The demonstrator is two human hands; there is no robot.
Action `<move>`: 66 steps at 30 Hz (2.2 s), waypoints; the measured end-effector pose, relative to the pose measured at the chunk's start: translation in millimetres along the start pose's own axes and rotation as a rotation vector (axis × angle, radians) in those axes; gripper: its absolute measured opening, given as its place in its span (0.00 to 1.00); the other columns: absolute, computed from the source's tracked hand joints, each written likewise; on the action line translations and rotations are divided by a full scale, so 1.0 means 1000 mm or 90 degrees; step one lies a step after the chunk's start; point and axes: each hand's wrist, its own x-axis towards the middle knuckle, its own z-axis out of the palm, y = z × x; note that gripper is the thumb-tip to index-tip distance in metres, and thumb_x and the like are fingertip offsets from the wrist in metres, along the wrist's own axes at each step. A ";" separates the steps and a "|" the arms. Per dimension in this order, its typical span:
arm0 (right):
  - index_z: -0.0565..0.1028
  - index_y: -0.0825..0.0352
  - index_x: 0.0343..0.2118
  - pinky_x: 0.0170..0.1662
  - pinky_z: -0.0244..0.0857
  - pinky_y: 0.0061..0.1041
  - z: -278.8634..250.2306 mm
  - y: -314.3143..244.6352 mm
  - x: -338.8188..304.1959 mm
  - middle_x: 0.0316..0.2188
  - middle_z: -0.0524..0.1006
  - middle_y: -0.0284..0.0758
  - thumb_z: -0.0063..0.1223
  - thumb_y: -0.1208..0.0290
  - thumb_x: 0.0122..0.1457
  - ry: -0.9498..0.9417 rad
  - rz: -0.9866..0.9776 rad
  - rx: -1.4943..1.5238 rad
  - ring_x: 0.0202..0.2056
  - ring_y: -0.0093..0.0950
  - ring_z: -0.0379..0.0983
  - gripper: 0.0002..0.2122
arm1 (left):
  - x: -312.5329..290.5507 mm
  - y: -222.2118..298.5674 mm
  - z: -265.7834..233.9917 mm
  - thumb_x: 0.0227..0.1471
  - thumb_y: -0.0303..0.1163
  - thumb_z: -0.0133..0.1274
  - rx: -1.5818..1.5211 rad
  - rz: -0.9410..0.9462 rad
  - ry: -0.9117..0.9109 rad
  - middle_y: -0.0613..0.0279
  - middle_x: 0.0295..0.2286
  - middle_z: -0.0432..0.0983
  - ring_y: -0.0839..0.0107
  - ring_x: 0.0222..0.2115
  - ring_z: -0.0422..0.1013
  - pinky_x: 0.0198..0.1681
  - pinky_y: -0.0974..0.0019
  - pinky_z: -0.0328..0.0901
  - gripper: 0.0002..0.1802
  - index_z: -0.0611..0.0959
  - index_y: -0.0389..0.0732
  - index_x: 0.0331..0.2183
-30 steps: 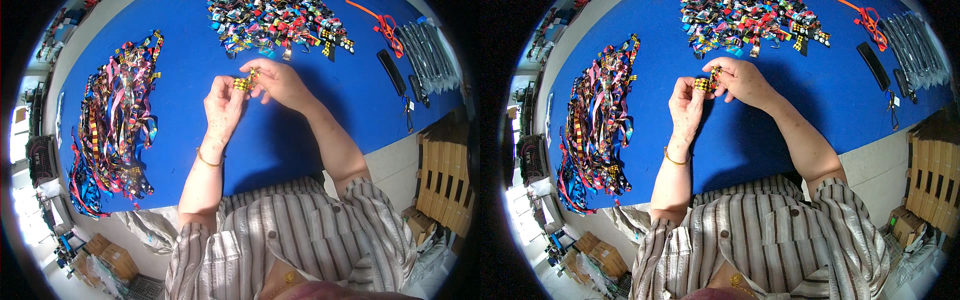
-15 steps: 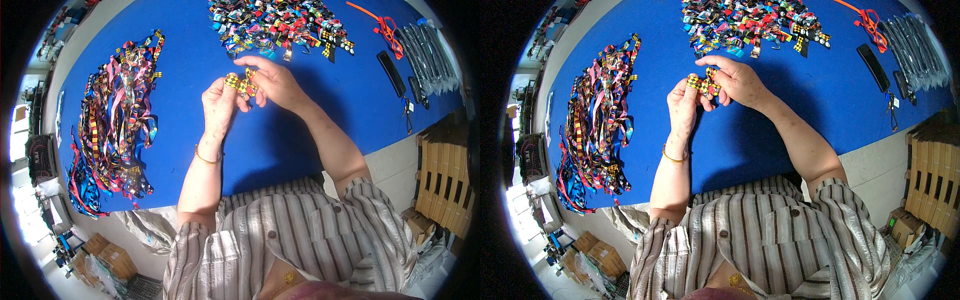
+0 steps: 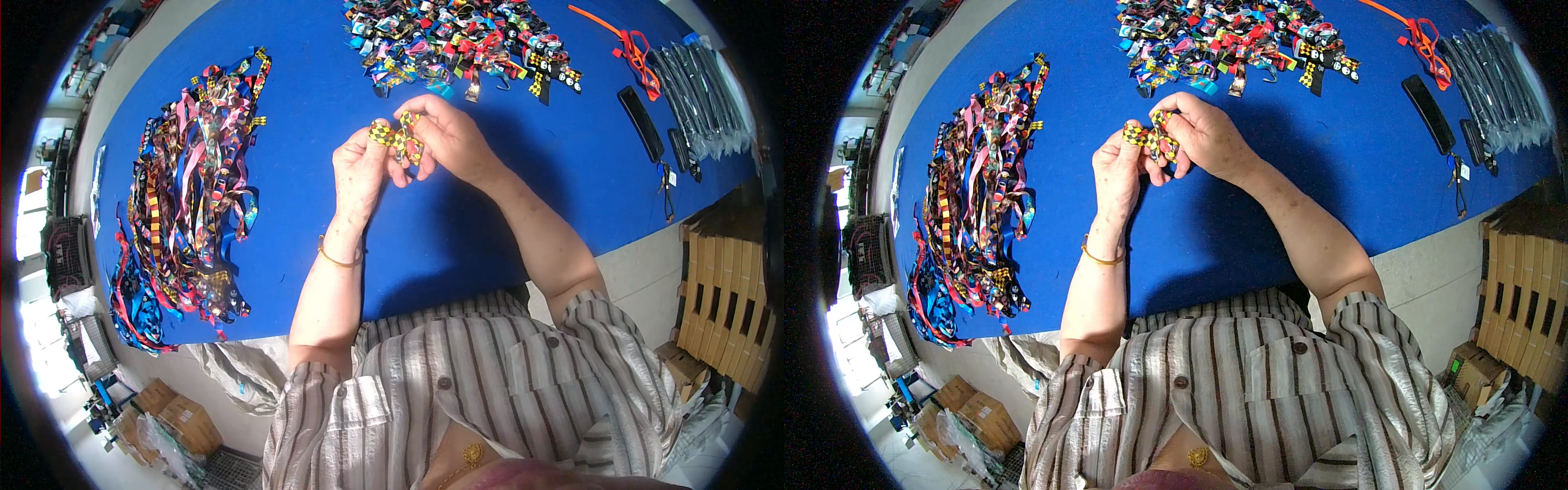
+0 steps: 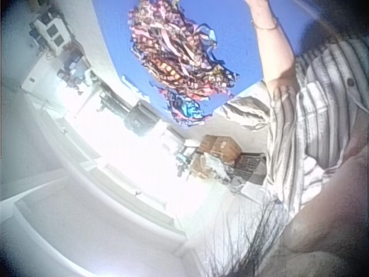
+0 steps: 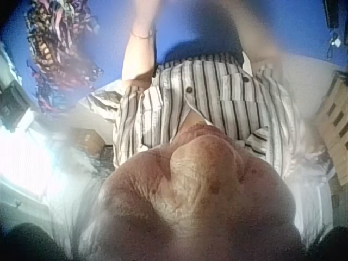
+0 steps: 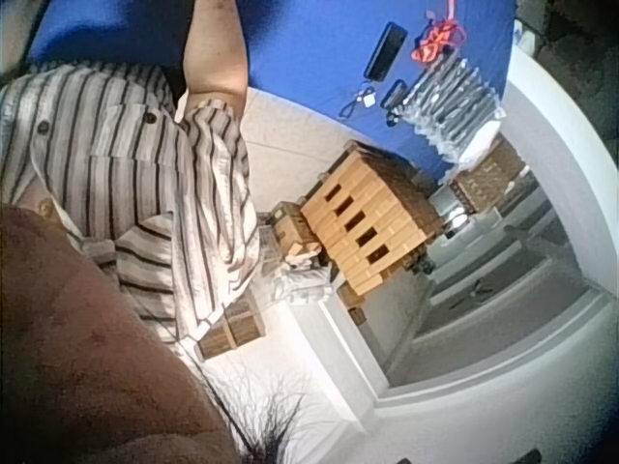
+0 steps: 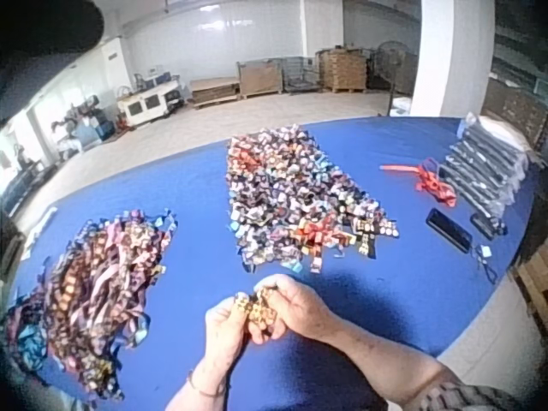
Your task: Assembling or inspecting colorful lanyards and ribbons on a work table.
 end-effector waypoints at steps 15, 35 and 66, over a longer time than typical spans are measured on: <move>0.68 0.70 0.46 0.20 0.67 0.19 0.011 0.007 0.000 0.23 0.76 0.37 0.33 0.65 0.70 0.028 0.023 0.121 0.17 0.22 0.71 0.14 | 0.008 -0.005 -0.003 0.66 0.42 0.41 -0.124 -0.031 -0.013 0.51 0.20 0.77 0.72 0.10 0.66 0.14 0.70 0.64 0.23 0.75 0.34 0.27; 0.68 0.66 0.34 0.14 0.60 0.19 0.005 0.014 0.000 0.15 0.71 0.30 0.36 0.67 0.70 0.084 -0.011 -0.015 0.12 0.17 0.66 0.10 | 0.003 0.004 0.000 0.59 0.34 0.51 -0.109 -0.041 -0.126 0.57 0.25 0.76 0.71 0.20 0.71 0.27 0.68 0.70 0.14 0.76 0.31 0.37; 0.73 0.69 0.33 0.26 0.63 0.18 -0.018 -0.005 0.004 0.22 0.76 0.29 0.56 0.68 0.60 -0.038 0.055 -0.057 0.22 0.15 0.69 0.09 | -0.001 0.010 -0.002 0.56 0.27 0.57 0.065 -0.042 -0.015 0.75 0.20 0.73 0.91 0.16 0.59 0.18 0.81 0.50 0.03 0.82 0.39 0.33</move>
